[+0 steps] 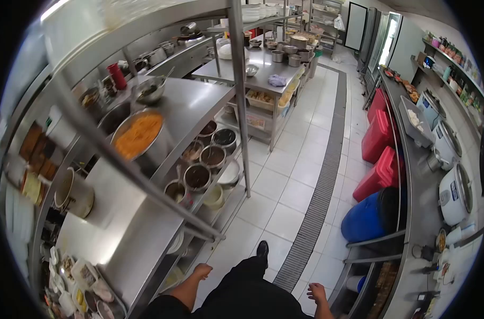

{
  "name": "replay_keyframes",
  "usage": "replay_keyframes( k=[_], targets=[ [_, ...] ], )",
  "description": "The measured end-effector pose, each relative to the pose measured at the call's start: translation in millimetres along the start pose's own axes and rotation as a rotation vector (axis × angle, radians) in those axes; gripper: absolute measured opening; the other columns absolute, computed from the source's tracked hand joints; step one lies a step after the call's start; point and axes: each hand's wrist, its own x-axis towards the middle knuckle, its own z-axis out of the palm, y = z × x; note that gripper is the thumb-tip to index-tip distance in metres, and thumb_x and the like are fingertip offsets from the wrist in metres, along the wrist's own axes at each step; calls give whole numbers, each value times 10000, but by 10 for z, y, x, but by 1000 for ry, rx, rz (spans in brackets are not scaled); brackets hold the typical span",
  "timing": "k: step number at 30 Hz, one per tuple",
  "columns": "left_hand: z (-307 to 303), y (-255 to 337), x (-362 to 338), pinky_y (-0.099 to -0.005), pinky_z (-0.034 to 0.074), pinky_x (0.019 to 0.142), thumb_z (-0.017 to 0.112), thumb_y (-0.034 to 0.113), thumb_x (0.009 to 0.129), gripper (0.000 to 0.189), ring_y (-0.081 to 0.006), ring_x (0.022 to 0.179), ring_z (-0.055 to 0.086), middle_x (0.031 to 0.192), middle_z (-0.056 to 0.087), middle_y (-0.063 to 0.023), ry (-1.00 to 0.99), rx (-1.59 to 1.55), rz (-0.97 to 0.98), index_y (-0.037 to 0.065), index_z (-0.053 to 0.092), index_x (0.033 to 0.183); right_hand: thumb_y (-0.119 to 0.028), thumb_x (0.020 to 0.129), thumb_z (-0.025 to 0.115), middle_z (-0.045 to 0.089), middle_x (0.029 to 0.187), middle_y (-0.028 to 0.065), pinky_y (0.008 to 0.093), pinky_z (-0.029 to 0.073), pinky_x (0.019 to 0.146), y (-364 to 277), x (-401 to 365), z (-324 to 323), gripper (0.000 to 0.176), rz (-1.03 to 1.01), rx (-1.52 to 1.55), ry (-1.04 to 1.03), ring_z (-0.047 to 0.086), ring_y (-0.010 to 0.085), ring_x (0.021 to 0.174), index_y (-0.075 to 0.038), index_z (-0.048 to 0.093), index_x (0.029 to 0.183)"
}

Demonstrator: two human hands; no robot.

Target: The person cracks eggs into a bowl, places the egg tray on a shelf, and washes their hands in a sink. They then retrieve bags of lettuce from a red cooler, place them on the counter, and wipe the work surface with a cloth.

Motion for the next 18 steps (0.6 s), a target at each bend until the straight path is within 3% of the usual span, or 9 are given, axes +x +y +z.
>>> replay_keyframes(
  k=[3,5,7,9,11,15,16,17,18],
  targets=[
    [196,1175,376,-399,531,662,605,326,786,304,-271,832,659,816,669,-141,-20,236,52,54,682,898,-269,873,592,621,872,84,373,518,548,-570,180,-443,315,21,71,77,632,217,660,-74,561,1118],
    [359,2191,567,-395,516,795,589,341,788,345,-300,936,650,954,687,-147,-2,440,345,68,690,973,-275,880,582,617,890,88,375,516,553,-1017,360,-752,312,-15,128,121,628,223,666,-82,547,1123],
    [464,3264,431,-389,483,882,589,358,789,377,-309,1002,627,1053,677,-126,-16,434,506,84,685,1031,-287,892,563,610,927,95,378,512,565,-1312,492,-918,306,-70,241,190,621,237,678,-100,519,1131],
    [559,4150,319,-388,489,874,594,394,799,412,-305,1000,629,1051,678,-126,-6,389,763,89,676,1064,-300,899,553,602,953,102,388,512,594,-1626,576,-979,297,-95,321,221,617,251,708,-102,504,1115],
    [650,4934,264,-386,489,874,596,409,803,427,-305,1002,629,1053,678,-127,-32,395,825,92,669,1080,-311,901,553,601,954,105,401,514,607,-1907,755,-1000,299,-105,387,240,621,258,731,-101,507,1109],
    [738,5934,504,-378,489,876,593,437,816,447,-304,1007,629,1056,676,-134,-76,405,881,103,659,1106,-309,904,556,612,934,110,421,519,596,-1958,1327,-869,293,21,464,236,624,279,723,-95,523,1102],
    [801,6032,839,-377,489,874,596,448,816,449,-303,1010,629,1064,673,-138,-74,427,881,109,665,1102,-273,897,556,628,892,115,409,519,537,-1951,1466,-836,284,64,465,240,637,270,675,-72,543,1097],
    [803,6103,1016,-380,488,876,592,454,816,451,-301,1021,625,1071,670,-138,-56,469,852,109,668,1097,-232,870,552,621,809,124,407,513,526,-2077,1535,-816,218,150,458,267,635,272,663,-59,589,998],
    [768,6180,1174,-382,487,877,588,460,815,454,-299,1031,621,1079,668,-139,-36,507,819,109,671,1092,-468,877,594,583,1124,138,447,522,741,-1807,1567,-927,599,87,460,84,595,291,939,-127,463,1352]
  ],
)
